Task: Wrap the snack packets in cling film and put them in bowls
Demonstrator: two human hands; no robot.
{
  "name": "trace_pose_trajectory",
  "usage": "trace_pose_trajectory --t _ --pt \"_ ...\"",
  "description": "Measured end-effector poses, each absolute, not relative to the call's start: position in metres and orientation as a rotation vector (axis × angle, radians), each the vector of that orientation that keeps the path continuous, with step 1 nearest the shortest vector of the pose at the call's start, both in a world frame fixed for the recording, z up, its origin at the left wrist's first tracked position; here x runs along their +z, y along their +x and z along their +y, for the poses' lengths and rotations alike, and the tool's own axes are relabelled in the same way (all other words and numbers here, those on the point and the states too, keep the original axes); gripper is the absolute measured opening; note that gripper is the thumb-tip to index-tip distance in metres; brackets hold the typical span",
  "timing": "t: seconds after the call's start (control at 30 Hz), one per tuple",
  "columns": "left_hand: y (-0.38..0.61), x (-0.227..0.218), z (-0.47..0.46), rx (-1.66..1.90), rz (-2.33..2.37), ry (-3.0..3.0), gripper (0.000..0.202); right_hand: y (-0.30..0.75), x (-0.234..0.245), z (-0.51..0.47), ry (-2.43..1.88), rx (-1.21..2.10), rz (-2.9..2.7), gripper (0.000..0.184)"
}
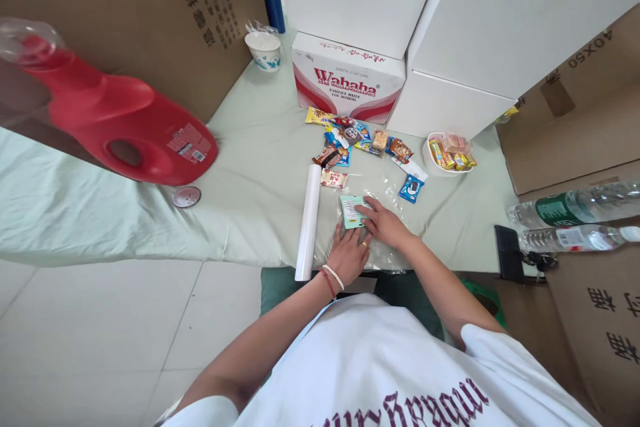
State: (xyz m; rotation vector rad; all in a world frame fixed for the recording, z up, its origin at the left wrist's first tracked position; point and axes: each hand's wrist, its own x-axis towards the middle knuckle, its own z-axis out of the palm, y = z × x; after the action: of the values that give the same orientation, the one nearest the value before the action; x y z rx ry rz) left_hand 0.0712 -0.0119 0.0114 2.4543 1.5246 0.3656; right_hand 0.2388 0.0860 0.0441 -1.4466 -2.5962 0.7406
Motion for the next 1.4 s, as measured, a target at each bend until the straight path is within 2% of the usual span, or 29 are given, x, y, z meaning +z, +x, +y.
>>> trace_pose_trajectory --t 0.17,0.33,0.43,0.6,0.7,0.8,0.9,0.93,1.0,1.07,1.17,1.3,1.4 --pt "0.044 0.031 -0.034 0.504 1.467 2.516 0.034 0.243 0.027 0.070 -1.508 0.562 -2.575 0.052" --pt "-0.007 0.049 -0.014 0.603 1.960 2.262 0.031 0.239 0.036 0.062 -1.614 0.451 -2.648 0.054" --pt "-0.032 0.041 0.010 0.552 2.098 2.080 0.040 0.237 0.048 0.066 -1.687 0.454 -2.717 0.054" --pt "-0.049 0.015 0.020 0.638 1.960 1.960 0.048 0.254 0.068 0.109 -1.612 0.759 -2.688 0.041" --pt "-0.052 0.007 0.015 0.767 1.946 1.912 0.047 0.272 0.075 0.162 -1.819 0.588 -2.439 0.037" --pt "-0.055 0.004 0.014 0.835 1.935 1.867 0.046 0.288 0.072 0.224 -2.037 0.230 -2.181 0.051" --pt "-0.056 0.004 0.015 0.847 1.927 1.836 0.046 0.299 0.060 0.273 -2.054 0.165 -2.160 0.082" --pt "-0.056 0.004 0.015 0.850 1.927 1.831 0.046 0.302 0.056 0.284 -2.049 0.194 -2.177 0.085" --pt "-0.056 0.003 0.016 0.857 1.928 1.829 0.046 0.305 0.051 0.294 -2.042 0.224 -2.186 0.079" --pt "-0.056 0.003 0.015 0.862 1.926 1.836 0.046 0.305 0.054 0.288 -2.019 0.173 -2.147 0.070" --pt "-0.055 0.004 0.015 0.863 1.921 1.850 0.045 0.299 0.068 0.254 -1.837 0.152 -2.174 0.069" --pt "-0.055 0.005 0.015 0.853 1.924 1.842 0.045 0.275 0.081 0.182 -1.378 0.413 -2.507 0.066" --pt "-0.056 0.007 0.016 0.830 1.925 1.870 0.047 0.253 0.073 0.139 -1.185 0.545 -2.669 0.064"
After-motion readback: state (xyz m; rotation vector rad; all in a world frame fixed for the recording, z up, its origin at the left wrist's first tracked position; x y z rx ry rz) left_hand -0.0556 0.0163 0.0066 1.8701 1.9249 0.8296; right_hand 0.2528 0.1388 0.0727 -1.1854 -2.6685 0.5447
